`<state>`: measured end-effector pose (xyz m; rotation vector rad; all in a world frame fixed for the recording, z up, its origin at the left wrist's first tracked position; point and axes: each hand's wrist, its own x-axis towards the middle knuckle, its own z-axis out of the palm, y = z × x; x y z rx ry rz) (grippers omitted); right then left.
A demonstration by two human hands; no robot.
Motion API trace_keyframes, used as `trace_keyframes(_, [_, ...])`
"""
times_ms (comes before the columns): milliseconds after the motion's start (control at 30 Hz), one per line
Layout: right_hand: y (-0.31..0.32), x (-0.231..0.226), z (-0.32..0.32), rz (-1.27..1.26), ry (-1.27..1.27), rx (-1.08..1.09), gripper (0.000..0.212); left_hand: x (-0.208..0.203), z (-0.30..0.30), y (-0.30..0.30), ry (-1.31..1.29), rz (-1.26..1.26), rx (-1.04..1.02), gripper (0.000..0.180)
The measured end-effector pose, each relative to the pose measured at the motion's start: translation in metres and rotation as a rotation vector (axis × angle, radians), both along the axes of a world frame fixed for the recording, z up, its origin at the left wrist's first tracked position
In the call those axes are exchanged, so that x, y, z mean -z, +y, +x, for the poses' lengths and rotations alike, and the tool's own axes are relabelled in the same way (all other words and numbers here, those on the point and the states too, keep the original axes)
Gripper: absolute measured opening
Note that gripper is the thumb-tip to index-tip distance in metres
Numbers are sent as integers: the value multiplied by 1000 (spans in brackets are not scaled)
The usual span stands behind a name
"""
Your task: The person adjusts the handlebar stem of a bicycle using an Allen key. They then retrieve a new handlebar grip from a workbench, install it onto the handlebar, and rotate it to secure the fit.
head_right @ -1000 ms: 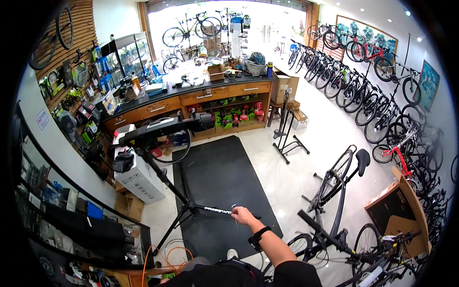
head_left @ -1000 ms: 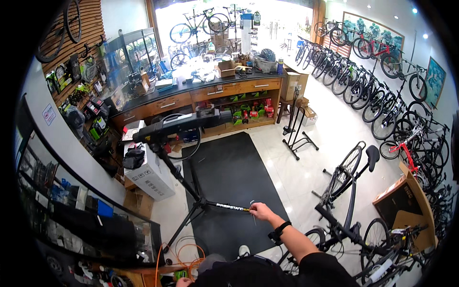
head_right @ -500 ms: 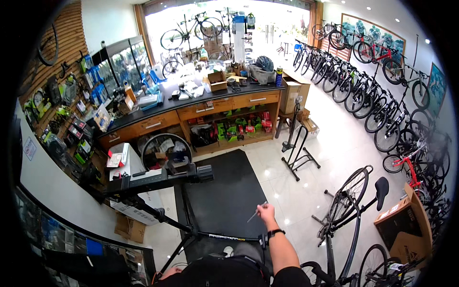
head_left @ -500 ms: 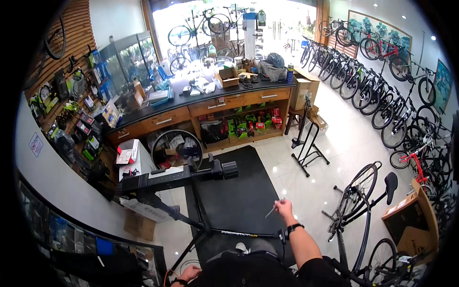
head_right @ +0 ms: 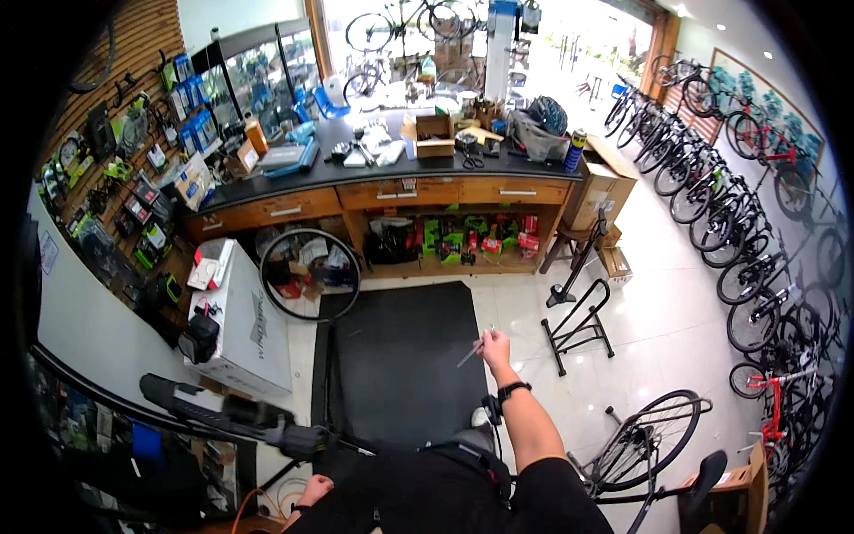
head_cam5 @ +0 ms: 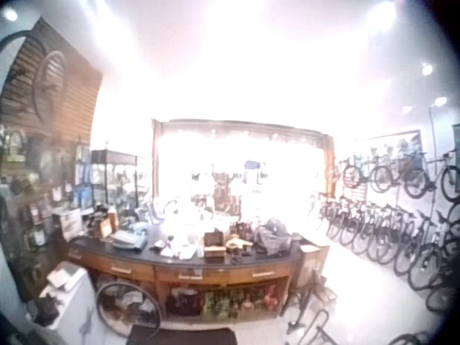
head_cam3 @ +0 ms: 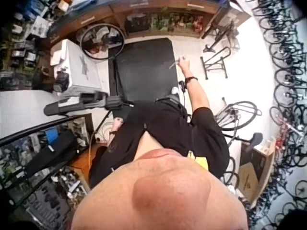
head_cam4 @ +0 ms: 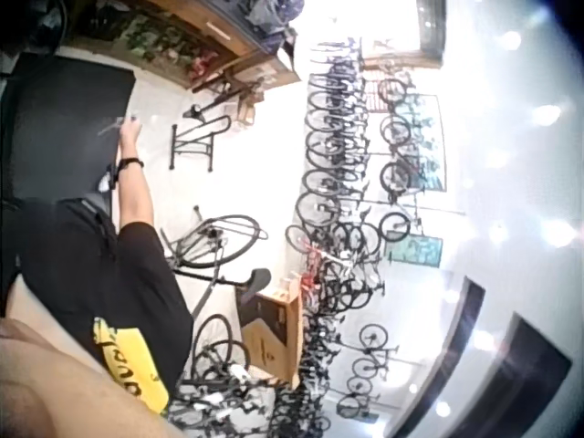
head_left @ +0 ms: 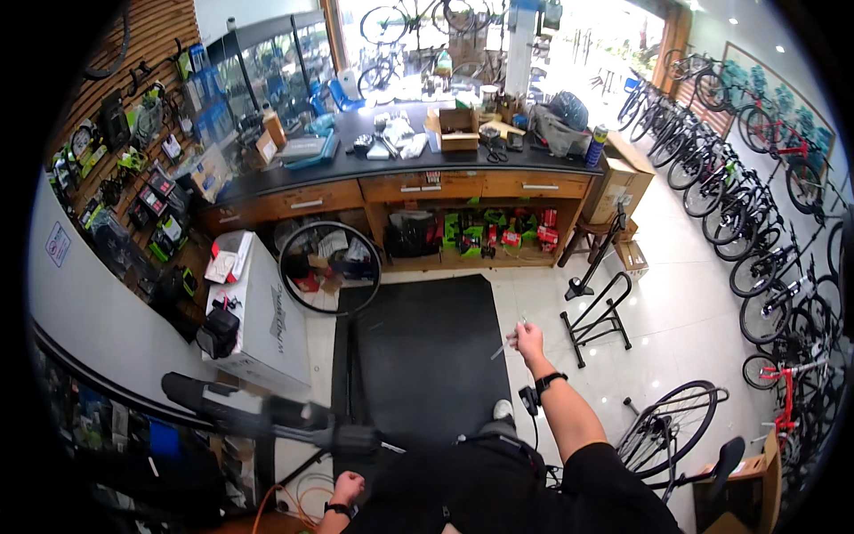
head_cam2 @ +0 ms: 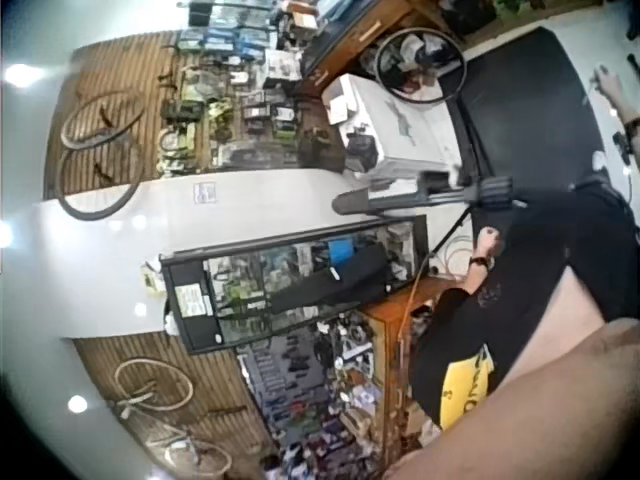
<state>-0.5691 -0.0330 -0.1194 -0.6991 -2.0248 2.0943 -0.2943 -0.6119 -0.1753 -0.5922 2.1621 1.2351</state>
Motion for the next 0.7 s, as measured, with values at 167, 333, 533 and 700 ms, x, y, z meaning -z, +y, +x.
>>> trace_keyframes(167, [57, -28, -70, 68, -93, -113, 30, -55, -16, 143, -26, -9, -163, 21])
trace_keyframes(333, [111, -64, -157, -249, -98, -116, 25, -71, -81, 209, 49, -73, -125, 28])
trace_keyframes(533, [110, -100, -259, -181, -38, -332, 20, -11, -163, 223, 17, -143, -125, 20])
trace_keyframes(700, [102, -112, -386, -7, 157, -417, 25, 18, -246, 232, 75, -63, -149, 21])
